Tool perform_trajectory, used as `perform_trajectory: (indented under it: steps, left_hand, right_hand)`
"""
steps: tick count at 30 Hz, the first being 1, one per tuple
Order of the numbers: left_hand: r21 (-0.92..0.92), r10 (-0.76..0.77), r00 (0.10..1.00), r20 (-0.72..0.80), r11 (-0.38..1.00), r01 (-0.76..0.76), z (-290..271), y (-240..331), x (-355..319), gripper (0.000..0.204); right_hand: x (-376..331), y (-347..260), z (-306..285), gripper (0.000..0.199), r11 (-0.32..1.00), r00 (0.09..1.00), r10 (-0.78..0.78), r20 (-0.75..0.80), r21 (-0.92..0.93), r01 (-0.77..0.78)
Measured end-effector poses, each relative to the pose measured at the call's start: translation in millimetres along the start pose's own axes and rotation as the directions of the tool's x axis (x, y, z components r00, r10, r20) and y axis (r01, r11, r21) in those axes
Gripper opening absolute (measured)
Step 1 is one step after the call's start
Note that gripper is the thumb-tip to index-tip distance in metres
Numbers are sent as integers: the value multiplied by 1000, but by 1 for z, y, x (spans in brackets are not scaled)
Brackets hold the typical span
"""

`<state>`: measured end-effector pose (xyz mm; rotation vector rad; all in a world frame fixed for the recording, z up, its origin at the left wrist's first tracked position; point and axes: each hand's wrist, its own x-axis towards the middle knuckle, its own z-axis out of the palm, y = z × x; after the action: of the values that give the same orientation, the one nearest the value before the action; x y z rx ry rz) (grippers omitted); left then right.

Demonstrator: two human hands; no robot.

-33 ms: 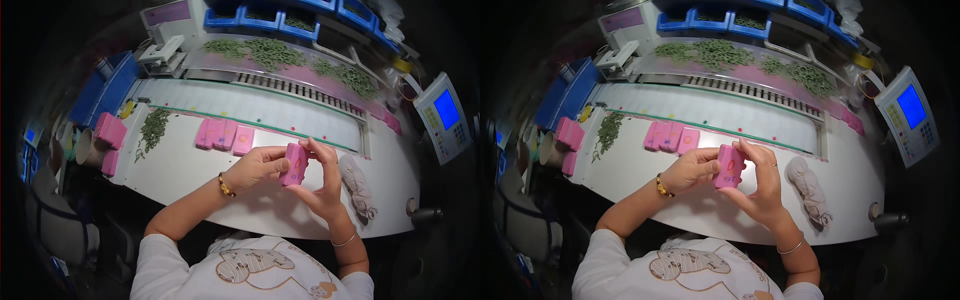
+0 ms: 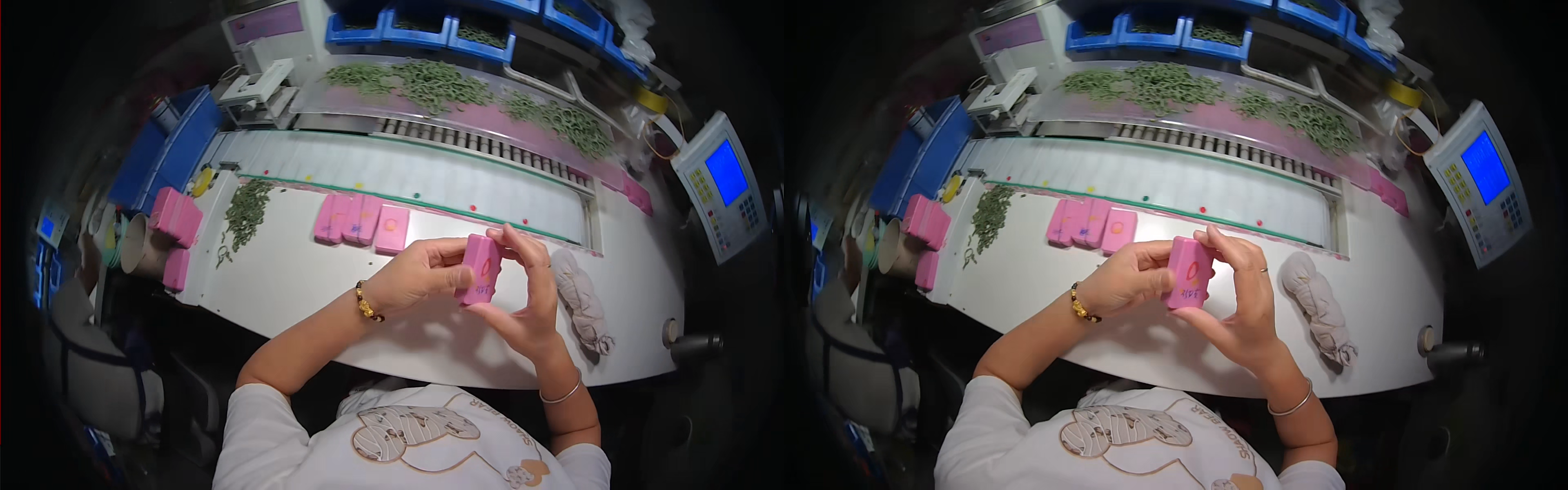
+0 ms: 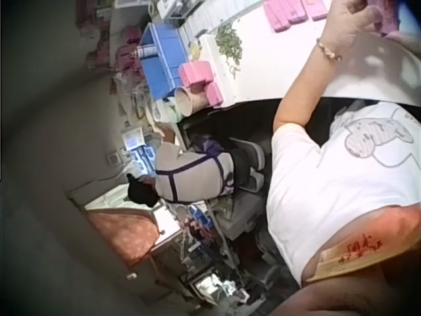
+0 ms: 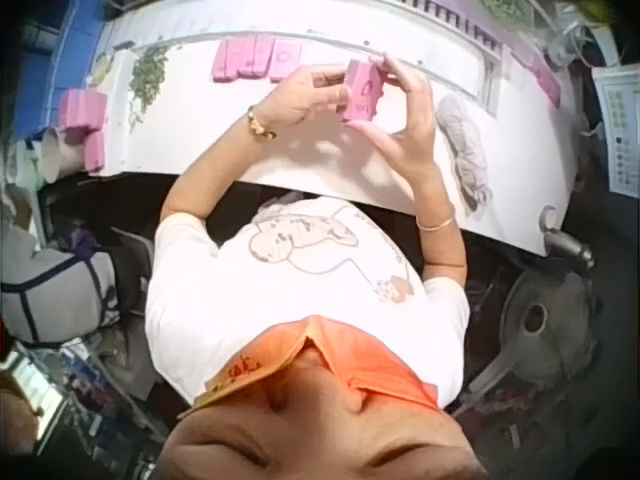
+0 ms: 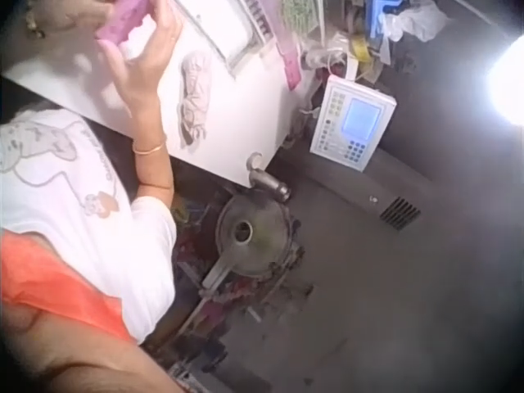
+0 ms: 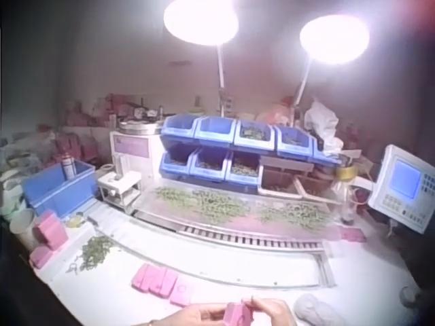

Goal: Assembling small plastic toy components using molds and decorative pieces at a production station.

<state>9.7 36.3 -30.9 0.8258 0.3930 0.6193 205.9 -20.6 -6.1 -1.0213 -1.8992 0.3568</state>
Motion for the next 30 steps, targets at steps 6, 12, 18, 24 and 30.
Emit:
perform_trajectory:
  steps: [6, 12, 18, 24, 30]
  left_hand:
    - [563, 285, 956, 67, 780, -272, 23, -11, 12, 76]
    - [622, 145, 981, 132, 758, -196, 9, -8, 8, 82]
    - [382, 231, 968, -99, 907, -177, 16, -24, 7, 75]
    - [654, 634, 764, -124, 631, -417, 24, -45, 11, 56]
    - [119, 380, 868, -319, 925, -361, 30, -29, 19, 45]
  right_hand:
    - [-17, -9, -9, 77, 948, 962, 269, 41, 166, -272]
    - [-26, -15, 8, 45, 981, 974, 190, -122, 64, -184]
    - [-22, -19, 11, 36, 956, 960, 239, -147, -138, -259]
    - [-19, -1, 4, 42, 554, 724, 685, -85, 705, -442]
    - [-26, -6, 16, 41, 618, 769, 628, -116, 675, -403]
